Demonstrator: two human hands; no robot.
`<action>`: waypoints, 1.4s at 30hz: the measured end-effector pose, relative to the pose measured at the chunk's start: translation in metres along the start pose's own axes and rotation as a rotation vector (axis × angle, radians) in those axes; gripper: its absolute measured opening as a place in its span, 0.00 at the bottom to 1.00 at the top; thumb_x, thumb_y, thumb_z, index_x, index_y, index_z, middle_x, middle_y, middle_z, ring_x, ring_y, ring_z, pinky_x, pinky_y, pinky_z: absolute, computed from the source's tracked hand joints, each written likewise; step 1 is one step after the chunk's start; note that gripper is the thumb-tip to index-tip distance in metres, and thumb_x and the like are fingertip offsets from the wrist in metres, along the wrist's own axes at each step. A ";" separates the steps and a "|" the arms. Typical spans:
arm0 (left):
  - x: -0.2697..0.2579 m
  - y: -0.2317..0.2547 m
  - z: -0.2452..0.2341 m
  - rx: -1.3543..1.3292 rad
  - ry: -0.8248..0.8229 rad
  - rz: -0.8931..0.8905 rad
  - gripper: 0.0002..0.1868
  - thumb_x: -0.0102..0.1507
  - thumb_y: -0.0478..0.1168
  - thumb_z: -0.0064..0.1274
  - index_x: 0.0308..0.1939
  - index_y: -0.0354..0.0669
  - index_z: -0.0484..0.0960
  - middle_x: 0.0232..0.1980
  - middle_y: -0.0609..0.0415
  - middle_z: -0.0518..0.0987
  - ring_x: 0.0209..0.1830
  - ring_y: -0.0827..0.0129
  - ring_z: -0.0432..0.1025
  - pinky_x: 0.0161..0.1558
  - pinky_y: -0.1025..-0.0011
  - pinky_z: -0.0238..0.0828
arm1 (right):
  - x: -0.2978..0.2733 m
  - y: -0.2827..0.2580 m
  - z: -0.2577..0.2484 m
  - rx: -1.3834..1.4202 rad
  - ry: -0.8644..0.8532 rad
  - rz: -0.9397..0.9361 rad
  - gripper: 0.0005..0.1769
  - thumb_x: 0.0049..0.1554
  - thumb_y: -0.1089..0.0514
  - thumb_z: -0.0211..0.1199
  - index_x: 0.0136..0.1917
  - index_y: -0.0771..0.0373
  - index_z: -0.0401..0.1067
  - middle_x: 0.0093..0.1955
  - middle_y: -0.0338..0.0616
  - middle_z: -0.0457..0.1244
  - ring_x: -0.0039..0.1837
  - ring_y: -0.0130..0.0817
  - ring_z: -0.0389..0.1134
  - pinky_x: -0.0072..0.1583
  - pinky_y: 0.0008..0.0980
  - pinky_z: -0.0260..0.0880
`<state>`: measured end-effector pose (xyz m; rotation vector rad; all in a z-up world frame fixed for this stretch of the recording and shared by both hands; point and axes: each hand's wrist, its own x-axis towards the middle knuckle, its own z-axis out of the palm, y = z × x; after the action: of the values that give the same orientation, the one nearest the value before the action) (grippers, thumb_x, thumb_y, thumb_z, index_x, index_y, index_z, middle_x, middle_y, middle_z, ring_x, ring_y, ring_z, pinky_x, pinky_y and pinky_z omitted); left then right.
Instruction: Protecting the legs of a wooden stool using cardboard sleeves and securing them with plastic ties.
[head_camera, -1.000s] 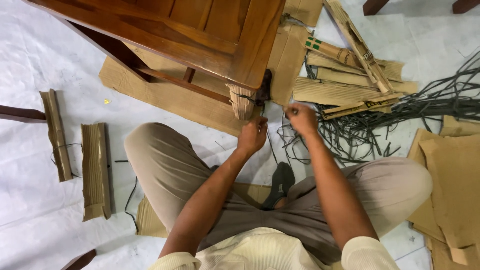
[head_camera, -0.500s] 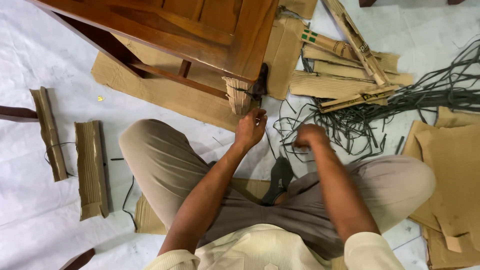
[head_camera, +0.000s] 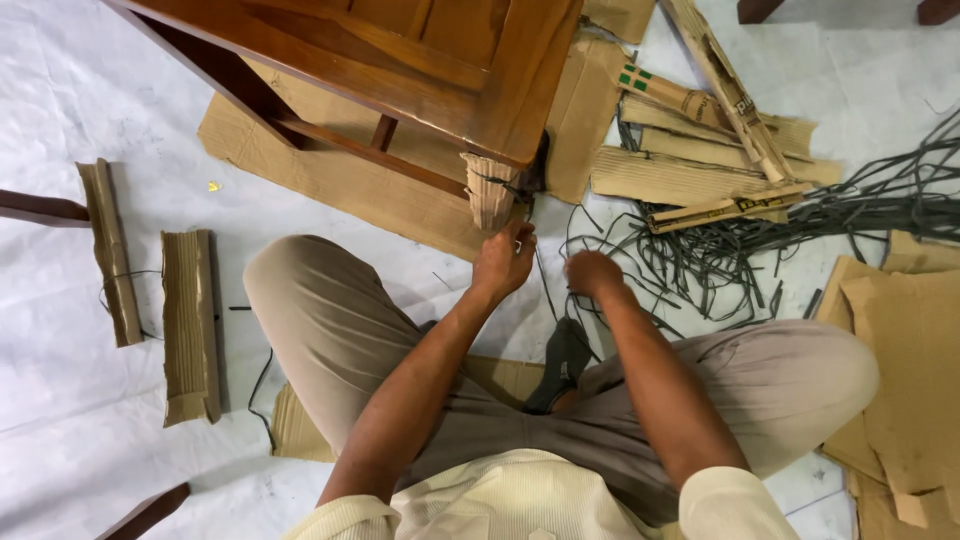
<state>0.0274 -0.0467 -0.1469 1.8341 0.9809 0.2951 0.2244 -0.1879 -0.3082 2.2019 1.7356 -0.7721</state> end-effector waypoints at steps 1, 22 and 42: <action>-0.001 0.000 -0.001 0.000 0.001 -0.003 0.15 0.66 0.46 0.50 0.54 0.48 0.81 0.49 0.50 0.86 0.50 0.50 0.79 0.51 0.55 0.73 | -0.014 -0.016 -0.033 0.000 -0.002 -0.002 0.13 0.53 0.55 0.56 0.45 0.57 0.81 0.49 0.52 0.71 0.56 0.51 0.72 0.58 0.49 0.72; -0.006 0.008 -0.002 0.176 0.054 0.097 0.14 0.68 0.49 0.48 0.46 0.48 0.86 0.38 0.37 0.83 0.40 0.38 0.77 0.44 0.47 0.73 | -0.072 -0.079 -0.187 1.503 0.009 0.164 0.27 0.67 0.41 0.50 0.60 0.63 0.77 0.55 0.43 0.73 0.57 0.33 0.73 0.57 0.35 0.70; 0.016 0.044 -0.154 0.138 0.410 0.338 0.13 0.65 0.40 0.52 0.54 0.45 0.79 0.49 0.44 0.80 0.46 0.42 0.77 0.45 0.51 0.74 | 0.004 -0.068 -0.251 0.588 0.683 -0.064 0.11 0.62 0.57 0.61 0.53 0.68 0.74 0.45 0.61 0.68 0.48 0.58 0.70 0.48 0.46 0.69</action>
<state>-0.0307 0.0580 -0.0401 2.1138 0.9773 0.8551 0.2252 -0.0442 -0.0913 3.0948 2.0688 -0.6413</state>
